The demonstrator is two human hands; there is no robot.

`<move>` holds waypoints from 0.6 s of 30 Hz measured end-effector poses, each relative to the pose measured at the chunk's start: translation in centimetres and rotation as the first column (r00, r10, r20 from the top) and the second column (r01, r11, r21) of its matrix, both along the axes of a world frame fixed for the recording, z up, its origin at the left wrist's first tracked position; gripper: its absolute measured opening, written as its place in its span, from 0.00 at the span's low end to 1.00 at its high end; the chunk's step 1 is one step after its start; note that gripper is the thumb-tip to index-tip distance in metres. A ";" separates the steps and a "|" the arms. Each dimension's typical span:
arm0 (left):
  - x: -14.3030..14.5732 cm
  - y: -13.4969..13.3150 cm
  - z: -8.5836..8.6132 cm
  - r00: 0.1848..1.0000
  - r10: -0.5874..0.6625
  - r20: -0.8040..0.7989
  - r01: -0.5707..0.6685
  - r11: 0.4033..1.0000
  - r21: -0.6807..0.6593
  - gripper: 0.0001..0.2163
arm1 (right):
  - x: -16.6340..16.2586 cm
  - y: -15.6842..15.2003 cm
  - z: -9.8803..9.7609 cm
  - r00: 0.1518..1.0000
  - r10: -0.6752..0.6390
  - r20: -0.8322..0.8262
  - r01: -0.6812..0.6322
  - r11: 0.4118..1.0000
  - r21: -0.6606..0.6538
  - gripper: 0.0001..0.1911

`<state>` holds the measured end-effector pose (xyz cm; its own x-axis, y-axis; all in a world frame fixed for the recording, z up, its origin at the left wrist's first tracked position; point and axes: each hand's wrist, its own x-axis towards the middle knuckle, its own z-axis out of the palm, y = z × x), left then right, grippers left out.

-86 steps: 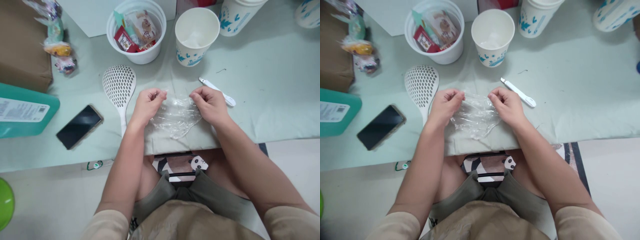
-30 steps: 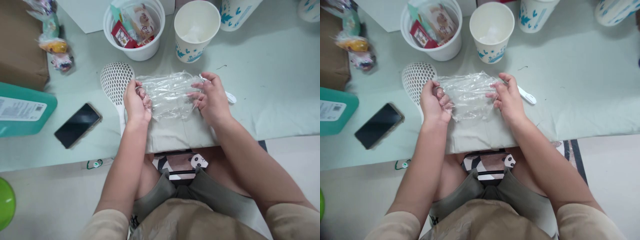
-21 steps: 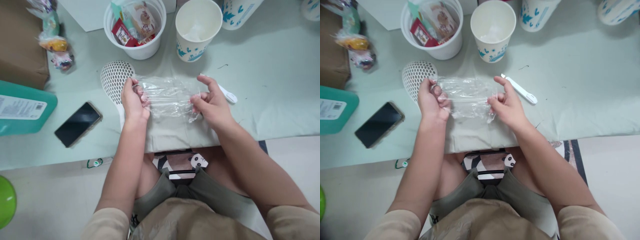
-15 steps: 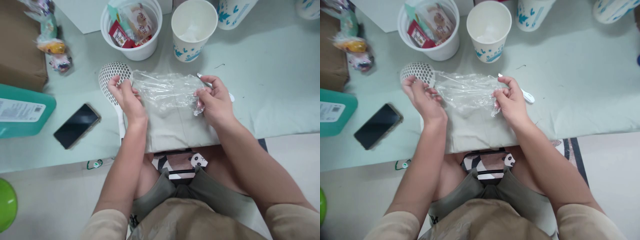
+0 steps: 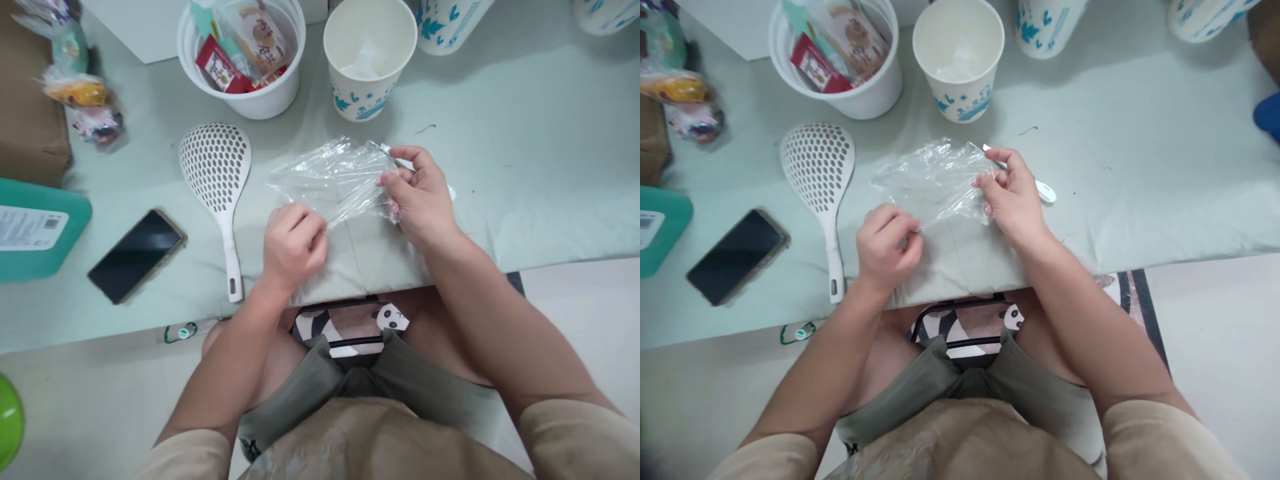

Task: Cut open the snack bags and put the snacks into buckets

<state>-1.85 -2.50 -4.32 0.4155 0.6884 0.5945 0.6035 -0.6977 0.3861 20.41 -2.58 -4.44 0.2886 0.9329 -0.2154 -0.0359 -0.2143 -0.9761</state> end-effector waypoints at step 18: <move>-4.7 -1.4 0.6 0.963 0.063 0.263 -0.130 0.960 0.248 0.13 | 0.9 -1.0 0.1 0.993 -0.002 0.120 0.000 1.000 0.013 0.16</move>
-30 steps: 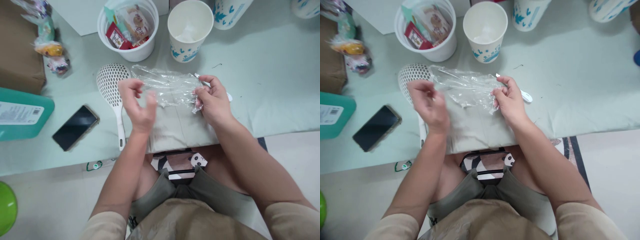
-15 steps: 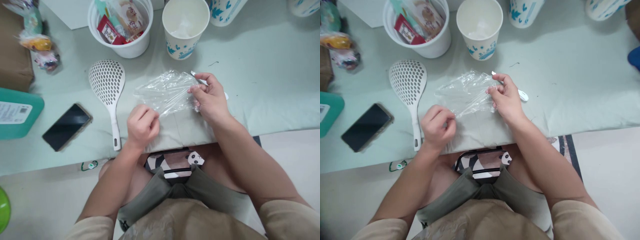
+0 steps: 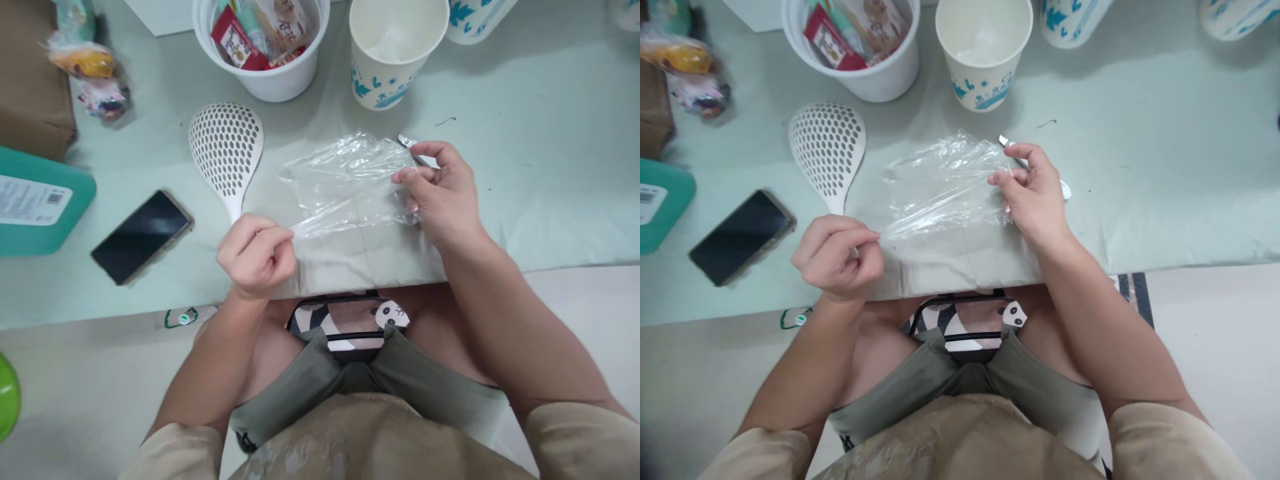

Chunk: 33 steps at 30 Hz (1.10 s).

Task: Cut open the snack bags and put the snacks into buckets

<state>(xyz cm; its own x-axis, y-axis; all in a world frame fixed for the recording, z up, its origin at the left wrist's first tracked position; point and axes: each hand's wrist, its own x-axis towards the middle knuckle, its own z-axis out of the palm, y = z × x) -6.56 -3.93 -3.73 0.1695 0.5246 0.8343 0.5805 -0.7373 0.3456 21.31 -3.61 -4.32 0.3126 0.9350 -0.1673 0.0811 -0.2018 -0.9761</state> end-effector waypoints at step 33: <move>2.8 1.2 3.0 0.753 0.368 0.545 0.615 -0.101 -0.782 0.30 | 0.5 -1.1 -0.7 0.949 0.093 0.302 -0.103 0.995 0.016 0.15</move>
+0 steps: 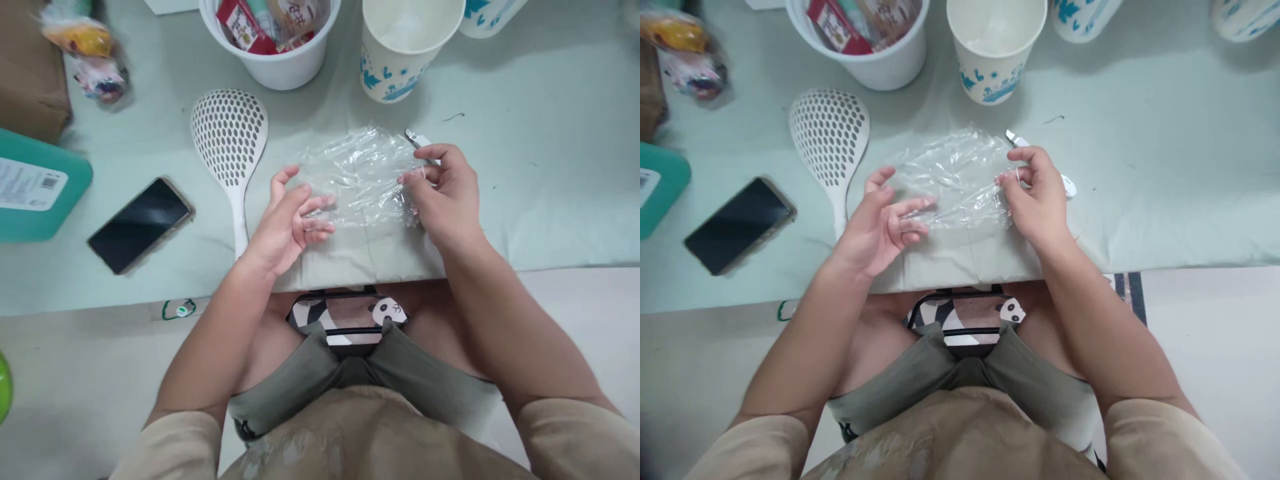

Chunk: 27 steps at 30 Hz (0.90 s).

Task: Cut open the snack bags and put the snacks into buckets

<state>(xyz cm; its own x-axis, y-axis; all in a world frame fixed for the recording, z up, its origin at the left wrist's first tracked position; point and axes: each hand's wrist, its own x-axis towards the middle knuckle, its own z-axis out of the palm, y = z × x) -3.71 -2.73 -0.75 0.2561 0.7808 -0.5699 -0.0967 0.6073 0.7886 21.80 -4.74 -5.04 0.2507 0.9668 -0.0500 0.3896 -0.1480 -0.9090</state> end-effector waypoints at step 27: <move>-0.3 0.7 -1.9 0.970 0.240 -0.031 -0.211 0.902 0.377 0.13 | 0.3 0.0 0.0 0.997 0.075 0.021 -0.076 0.997 0.029 0.15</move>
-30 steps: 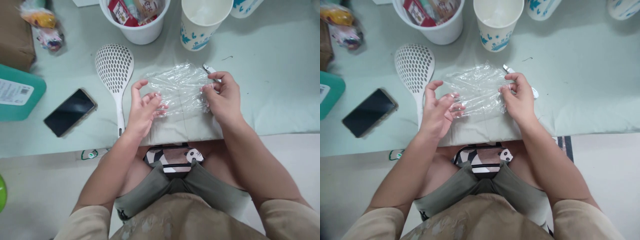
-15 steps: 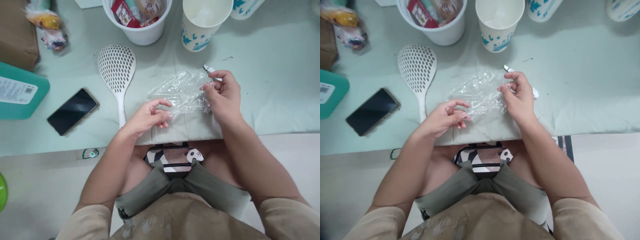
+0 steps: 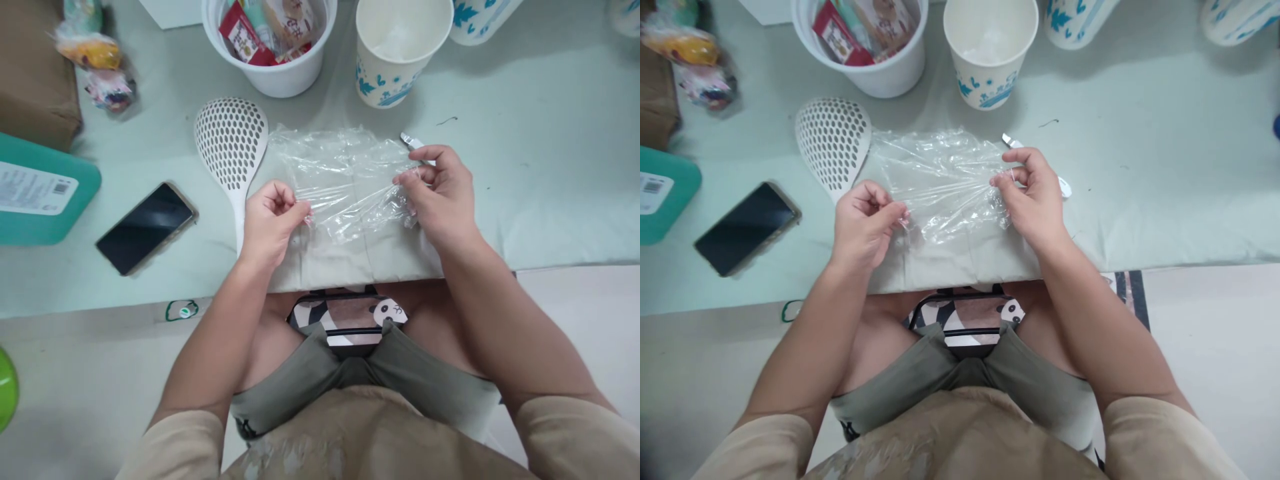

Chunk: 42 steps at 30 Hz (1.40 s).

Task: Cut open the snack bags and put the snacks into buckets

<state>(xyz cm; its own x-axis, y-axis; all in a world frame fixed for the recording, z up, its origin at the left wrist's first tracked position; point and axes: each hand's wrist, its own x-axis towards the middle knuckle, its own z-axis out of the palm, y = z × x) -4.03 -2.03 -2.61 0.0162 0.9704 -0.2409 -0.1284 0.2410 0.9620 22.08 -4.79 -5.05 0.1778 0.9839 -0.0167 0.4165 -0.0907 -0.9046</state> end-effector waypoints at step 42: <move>1.5 3.8 1.4 0.828 -0.509 -0.237 0.518 0.855 -0.024 0.36 | -0.6 -3.4 4.5 0.881 0.454 0.132 -0.465 0.882 0.068 0.22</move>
<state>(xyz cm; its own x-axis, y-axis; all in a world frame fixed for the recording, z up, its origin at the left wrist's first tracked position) -2.49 1.77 -1.26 0.4645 0.8461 -0.2616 0.2252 0.1729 0.9589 21.50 -8.15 -0.60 -0.2999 0.9511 0.0742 0.4865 0.2194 -0.8457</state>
